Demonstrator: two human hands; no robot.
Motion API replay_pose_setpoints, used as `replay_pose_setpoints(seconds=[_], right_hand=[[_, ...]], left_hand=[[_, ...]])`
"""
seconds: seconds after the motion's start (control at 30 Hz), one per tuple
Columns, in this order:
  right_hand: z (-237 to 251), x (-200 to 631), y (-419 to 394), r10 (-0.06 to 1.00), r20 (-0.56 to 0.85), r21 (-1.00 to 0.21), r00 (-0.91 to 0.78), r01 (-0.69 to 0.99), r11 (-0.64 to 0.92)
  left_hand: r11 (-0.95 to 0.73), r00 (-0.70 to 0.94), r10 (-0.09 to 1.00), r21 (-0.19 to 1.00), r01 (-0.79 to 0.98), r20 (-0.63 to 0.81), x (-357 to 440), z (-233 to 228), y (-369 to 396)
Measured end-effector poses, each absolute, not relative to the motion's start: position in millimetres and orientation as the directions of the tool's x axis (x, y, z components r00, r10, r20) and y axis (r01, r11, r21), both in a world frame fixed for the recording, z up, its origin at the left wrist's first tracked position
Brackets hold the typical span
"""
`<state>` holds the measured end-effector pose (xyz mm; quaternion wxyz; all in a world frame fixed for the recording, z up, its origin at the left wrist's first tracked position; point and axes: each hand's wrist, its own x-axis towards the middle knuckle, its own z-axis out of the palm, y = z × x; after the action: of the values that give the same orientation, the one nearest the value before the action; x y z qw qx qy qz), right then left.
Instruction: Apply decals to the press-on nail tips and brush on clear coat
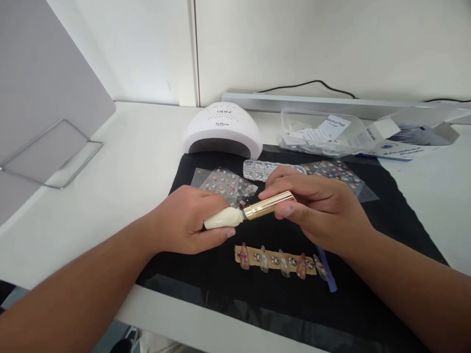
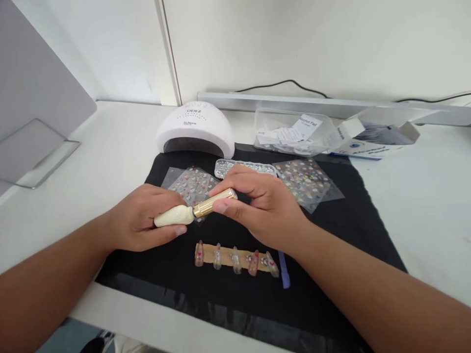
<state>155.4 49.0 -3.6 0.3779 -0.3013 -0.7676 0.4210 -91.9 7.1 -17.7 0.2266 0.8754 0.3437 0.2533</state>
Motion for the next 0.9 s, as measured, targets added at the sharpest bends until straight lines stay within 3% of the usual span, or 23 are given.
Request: replay_pose_setpoints(seconds=[0.2, 0.4, 0.63, 0.8, 0.9], right_hand=[[-10.5, 157.6, 47.4, 0.874, 0.286, -0.948, -0.394, 0.019, 0.319], [-14.1, 160.7, 52.2, 0.897, 0.323, -0.946, -0.302, -0.124, 0.299], [-14.4, 160.9, 48.8, 0.793, 0.197, -0.946, -0.576, 0.102, 0.308], [-10.9, 157.1, 48.8, 0.675, 0.245, -0.884, -0.696, 0.126, 0.451], [-10.7, 156.7, 50.0, 0.655, 0.261, -0.853, -0.709, 0.149, 0.501]], left_hand=[[-0.689, 0.668, 0.685, 0.555, 0.466, 0.290, -99.9, -16.0, 8.2], [-0.715, 0.679, 0.663, 0.536, 0.448, 0.315, -111.3, -14.2, 13.3], [-0.685, 0.649, 0.707, 0.503, 0.527, 0.282, -114.7, -11.4, 15.9], [-0.679, 0.646, 0.712, 0.504, 0.534, 0.274, -115.4, -11.0, 16.8], [-0.682, 0.648, 0.708, 0.505, 0.529, 0.279, -115.5, -11.4, 17.2]])
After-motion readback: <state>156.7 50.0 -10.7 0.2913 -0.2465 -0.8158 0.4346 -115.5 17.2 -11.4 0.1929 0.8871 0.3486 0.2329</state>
